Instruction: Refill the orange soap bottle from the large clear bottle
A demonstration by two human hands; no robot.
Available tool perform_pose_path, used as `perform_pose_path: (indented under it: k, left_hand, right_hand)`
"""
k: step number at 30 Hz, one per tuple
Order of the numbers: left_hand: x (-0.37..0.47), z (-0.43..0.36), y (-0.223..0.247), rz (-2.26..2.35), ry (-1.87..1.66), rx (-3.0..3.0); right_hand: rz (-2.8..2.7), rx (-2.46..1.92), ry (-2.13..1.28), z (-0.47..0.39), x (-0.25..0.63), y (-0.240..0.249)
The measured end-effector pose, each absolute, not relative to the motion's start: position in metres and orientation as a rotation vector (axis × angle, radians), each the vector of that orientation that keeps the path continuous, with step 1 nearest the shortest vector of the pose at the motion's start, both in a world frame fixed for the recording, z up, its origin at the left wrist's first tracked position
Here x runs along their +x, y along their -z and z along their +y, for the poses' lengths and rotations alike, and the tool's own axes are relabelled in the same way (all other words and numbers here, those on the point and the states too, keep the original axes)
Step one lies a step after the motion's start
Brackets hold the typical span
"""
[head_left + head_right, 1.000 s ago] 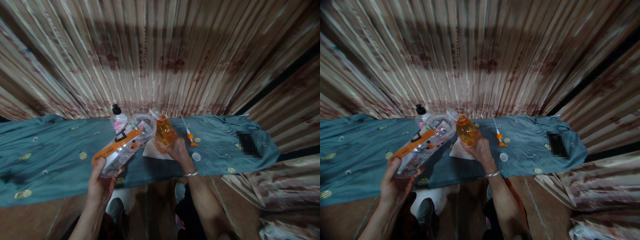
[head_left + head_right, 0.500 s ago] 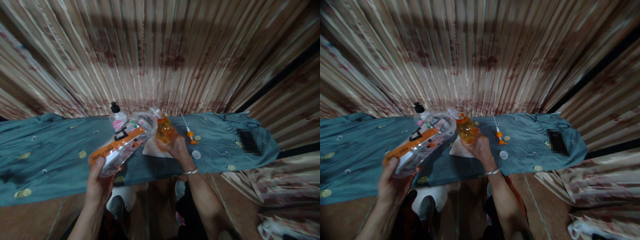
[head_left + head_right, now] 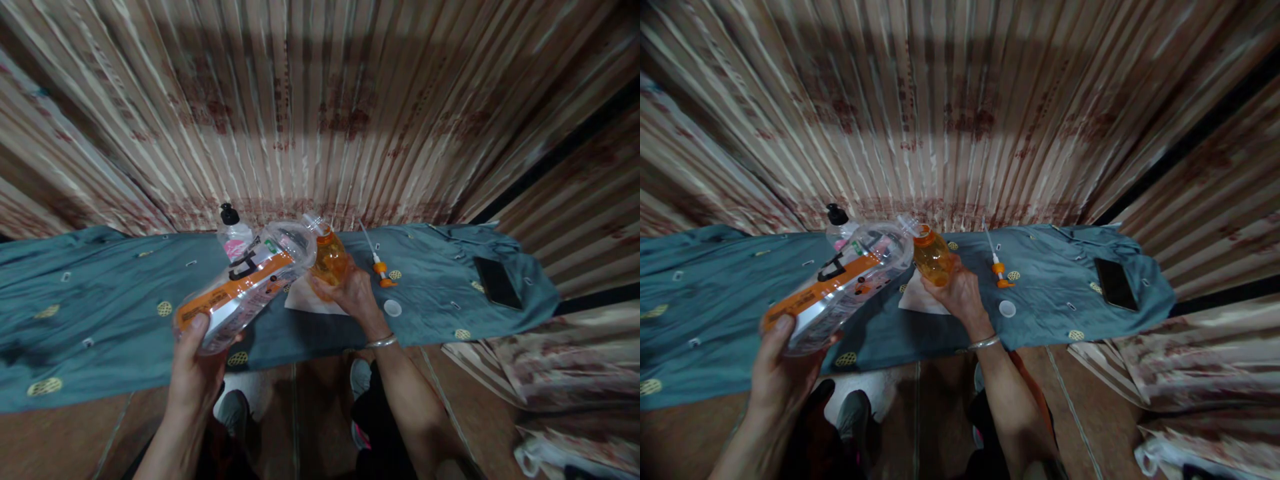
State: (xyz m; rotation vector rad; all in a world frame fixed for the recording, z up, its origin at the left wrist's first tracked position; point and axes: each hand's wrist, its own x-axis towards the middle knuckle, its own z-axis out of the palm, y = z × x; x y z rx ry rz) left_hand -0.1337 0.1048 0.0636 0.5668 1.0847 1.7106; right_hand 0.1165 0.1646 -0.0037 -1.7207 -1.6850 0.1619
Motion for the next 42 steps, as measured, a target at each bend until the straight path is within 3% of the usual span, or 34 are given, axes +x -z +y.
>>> perform_pose_path:
  k: [25, 42]
  left_hand:
    - [-0.117, 0.108, -0.07, 1.167, -1.697, 0.503]
    - [-0.12, 0.103, -0.069, 1.191, -1.671, 0.47]
  right_hand:
    - [-1.65, -1.766, -0.268, 0.165, 0.118, -0.008]
    - [-1.617, -1.728, -0.152, 0.168, 0.118, 0.005]
